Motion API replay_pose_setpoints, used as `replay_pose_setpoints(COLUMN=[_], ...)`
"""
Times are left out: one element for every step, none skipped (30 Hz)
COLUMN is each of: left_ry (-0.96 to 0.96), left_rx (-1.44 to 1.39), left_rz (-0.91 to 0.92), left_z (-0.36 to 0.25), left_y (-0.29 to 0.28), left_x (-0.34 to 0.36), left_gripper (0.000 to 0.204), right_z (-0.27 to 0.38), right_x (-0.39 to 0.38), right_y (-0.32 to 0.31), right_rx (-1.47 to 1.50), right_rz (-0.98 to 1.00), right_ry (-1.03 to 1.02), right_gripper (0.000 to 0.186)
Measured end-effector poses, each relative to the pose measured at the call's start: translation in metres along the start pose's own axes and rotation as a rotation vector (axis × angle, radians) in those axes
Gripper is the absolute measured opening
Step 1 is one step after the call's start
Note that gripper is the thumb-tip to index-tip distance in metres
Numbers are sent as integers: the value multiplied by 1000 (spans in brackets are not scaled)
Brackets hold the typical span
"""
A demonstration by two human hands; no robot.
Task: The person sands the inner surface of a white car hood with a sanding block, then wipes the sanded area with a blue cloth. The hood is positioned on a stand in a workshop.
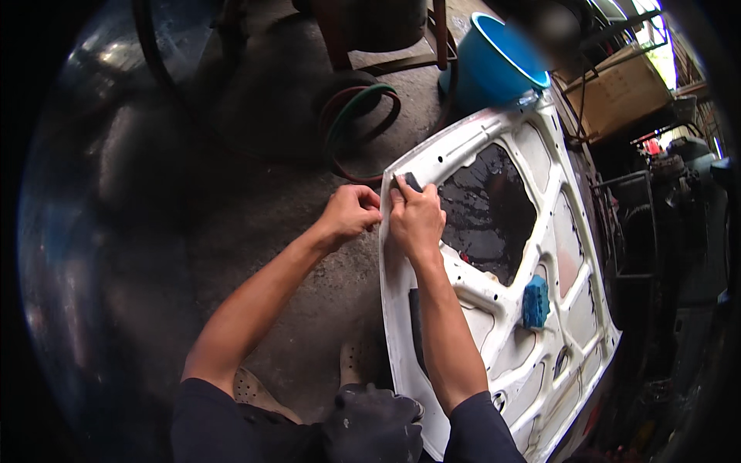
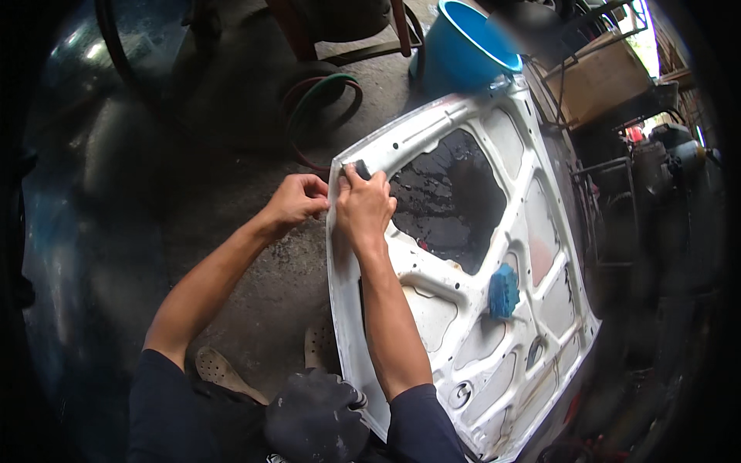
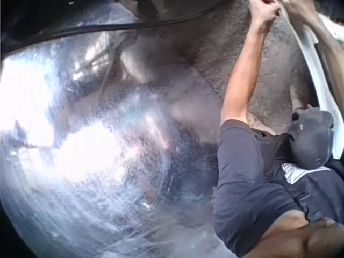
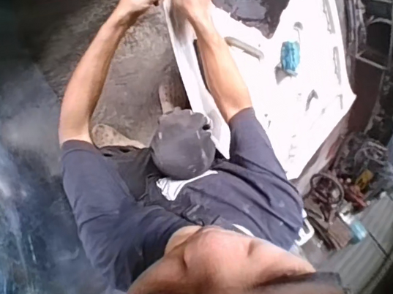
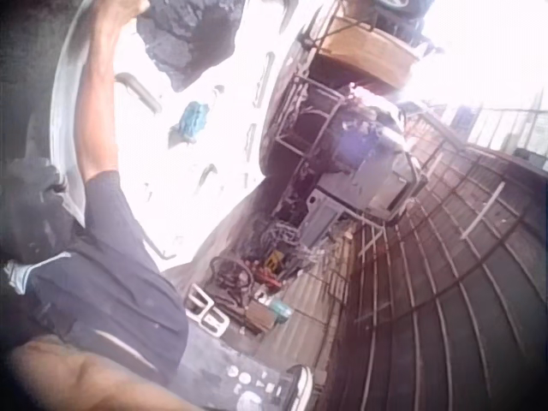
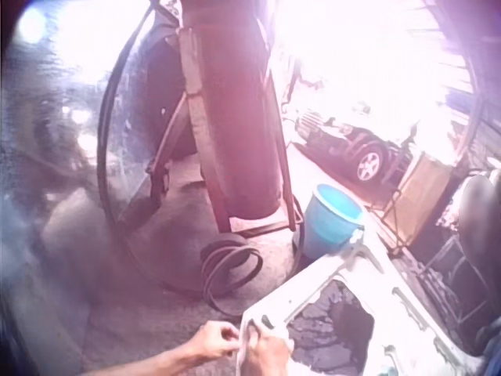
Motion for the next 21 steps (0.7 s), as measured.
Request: replay_pose_setpoints(left_ry=[-9,-33,-44,-48,-49,-36,-23,3,-15,-34,-44,-47,-59,-52,-57,-48,-93,-83,-88,-132,-104], left_rx=[-4,-7,4,14,-15,-8,-19,-41,-90,-103,-82,-51,-76,-74,-65,-71,-81,-117,-160,-191,-192], left_rz=[34,47,34,3,1,-10,-9,7,16,3,6,0,1,0,7,22,24,11,14,-4,-10], left_z=[0,2,2,3,3,2,1,-1,2,4,6,6,7,6,6,5,9,8,9,13,12], left_y=[3,5,4,1,2,1,1,3,5,4,4,3,3,3,3,5,5,4,6,5,5], left_x=[-1,-2,-3,-4,-5,-5,-4,-3,-3,-3,-3,-3,-4,-4,-3,-2,-2,-1,-1,-3,-2], left_gripper=[14,14,14,14,14,14,13,13,13,13,14,14,14,13,14,14,14,14,14,14,13], right_z=[3,0,-2,-4,-2,1,2,2,4,0,0,2,-5,-1,1,4,1,2,0,1,-5], right_x=[-3,-1,-3,-3,-3,-5,-4,-5,-5,-5,-6,-7,-7,-6,-4,-3,-1,-2,0,-1,-1], right_y=[-5,2,8,15,13,9,6,1,-2,4,7,10,16,8,3,-3,0,3,8,14,18], right_rx=[-14,-15,-63,-116,-109,-74,-56,-50,-75,-49,-63,-73,-17,9,16,27,19,-2,-1,-3,46], right_rz=[-47,26,91,149,133,99,62,13,-37,43,69,94,174,109,55,-15,6,15,61,107,159], right_ry=[-22,24,46,65,46,15,0,-13,-37,-13,-20,-43,33,5,-8,-21,13,9,25,25,83], right_gripper=[31,30,30,30,31,31,31,30,30,29,29,29,29,29,29,29,28,29,29,29,29])
Point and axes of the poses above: each hand's wrist, its own x-axis towards the middle knuckle, its own y-axis out of the palm, z = x × y, the point moved 10 cm from there along x, towards the middle knuckle, and after that the axes turned 14 degrees about y, right-handed, at the moved point
